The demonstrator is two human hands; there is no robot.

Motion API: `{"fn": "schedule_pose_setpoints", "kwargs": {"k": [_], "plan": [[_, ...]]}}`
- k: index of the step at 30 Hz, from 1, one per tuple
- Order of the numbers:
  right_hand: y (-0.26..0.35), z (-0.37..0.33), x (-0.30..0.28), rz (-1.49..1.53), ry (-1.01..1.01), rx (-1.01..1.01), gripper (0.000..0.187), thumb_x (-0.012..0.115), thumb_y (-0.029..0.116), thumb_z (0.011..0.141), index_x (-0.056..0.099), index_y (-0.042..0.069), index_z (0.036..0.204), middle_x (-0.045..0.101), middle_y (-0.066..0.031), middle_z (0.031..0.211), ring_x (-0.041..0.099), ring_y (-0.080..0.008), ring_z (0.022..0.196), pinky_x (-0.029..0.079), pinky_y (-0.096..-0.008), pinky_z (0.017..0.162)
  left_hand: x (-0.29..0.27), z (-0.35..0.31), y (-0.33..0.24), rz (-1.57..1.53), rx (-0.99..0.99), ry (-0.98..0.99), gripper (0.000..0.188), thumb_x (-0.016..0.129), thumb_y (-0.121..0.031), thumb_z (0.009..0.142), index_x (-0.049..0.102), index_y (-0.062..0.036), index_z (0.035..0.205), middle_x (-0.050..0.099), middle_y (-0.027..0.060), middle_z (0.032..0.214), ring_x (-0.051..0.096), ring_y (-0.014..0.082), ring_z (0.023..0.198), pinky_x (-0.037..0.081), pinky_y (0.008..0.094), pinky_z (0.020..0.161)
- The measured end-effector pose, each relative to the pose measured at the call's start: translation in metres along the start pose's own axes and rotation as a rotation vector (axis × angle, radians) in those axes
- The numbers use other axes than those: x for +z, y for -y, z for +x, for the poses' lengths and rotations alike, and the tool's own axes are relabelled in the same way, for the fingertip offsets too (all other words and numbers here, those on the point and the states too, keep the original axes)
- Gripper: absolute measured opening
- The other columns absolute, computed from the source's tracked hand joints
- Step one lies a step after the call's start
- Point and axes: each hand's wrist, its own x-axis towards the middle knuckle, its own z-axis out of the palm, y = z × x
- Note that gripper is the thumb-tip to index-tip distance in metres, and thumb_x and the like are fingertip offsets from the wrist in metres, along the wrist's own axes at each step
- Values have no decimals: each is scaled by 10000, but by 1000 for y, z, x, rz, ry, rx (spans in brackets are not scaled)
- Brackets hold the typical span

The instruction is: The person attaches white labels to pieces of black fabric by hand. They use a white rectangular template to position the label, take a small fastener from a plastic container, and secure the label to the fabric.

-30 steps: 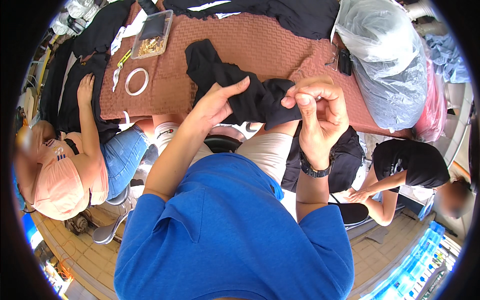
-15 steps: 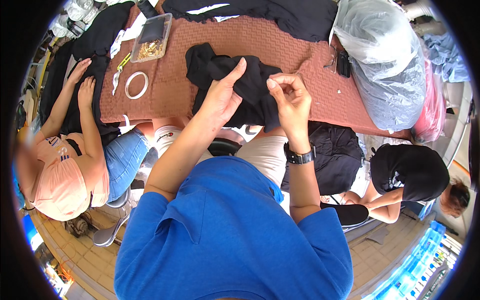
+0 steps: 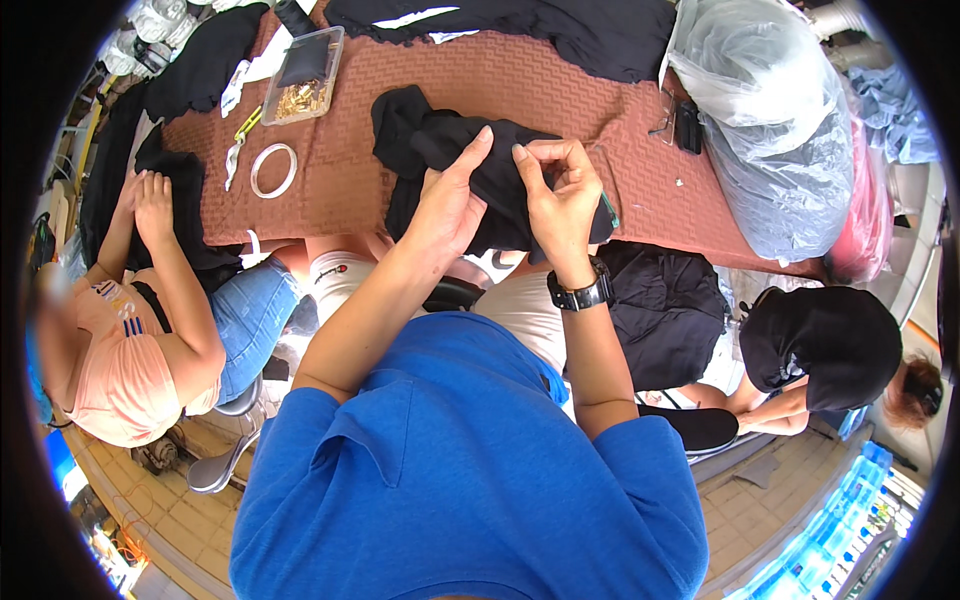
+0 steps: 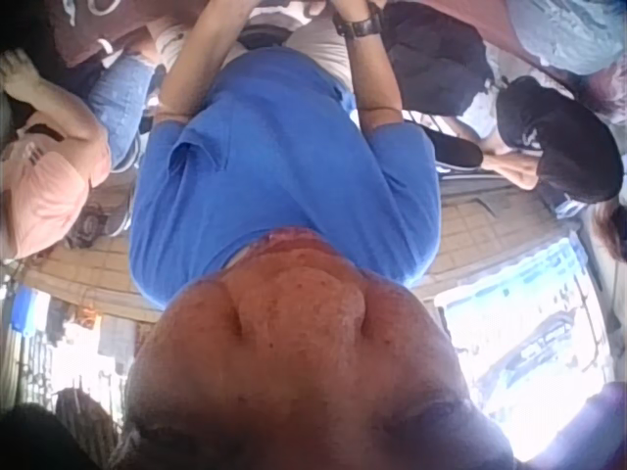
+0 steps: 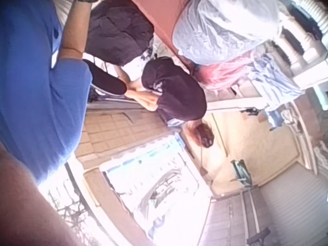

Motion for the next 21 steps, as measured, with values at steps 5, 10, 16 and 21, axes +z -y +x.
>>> {"fn": "schedule_pose_setpoints", "kwargs": {"k": [5,10,16,21], "plan": [[6,4,0,148,-48,-19,139,757,30,890,623,-7,874,714,-86,906,623,-103,775,515,-252,734,5,-1,3,29,52,-12,162,698,-168,980,677,-58,1098,713,40,1083,688,131,997,570,299,884],[3,6,6,84,-27,10,153,760,23,884,611,-7,870,722,-96,882,629,-114,749,519,-270,709,8,-2,4,40,55,-3,148,722,-146,960,680,-64,1076,709,33,1064,677,123,992,553,295,886],[7,6,5,-37,1,-135,157,762,-2,862,605,-11,869,722,-102,847,635,-133,719,519,-280,694,9,-6,-4,-2,-51,17,154,716,-159,966,679,-62,1080,705,24,1051,665,117,1009,539,292,908],[8,10,-1,-28,-6,-143,132,770,-17,852,641,-17,883,690,-82,873,631,-119,767,507,-256,717,9,-8,0,-72,-107,-17,201,694,-184,985,672,-44,1127,709,47,1096,671,139,1035,542,312,947]]}}
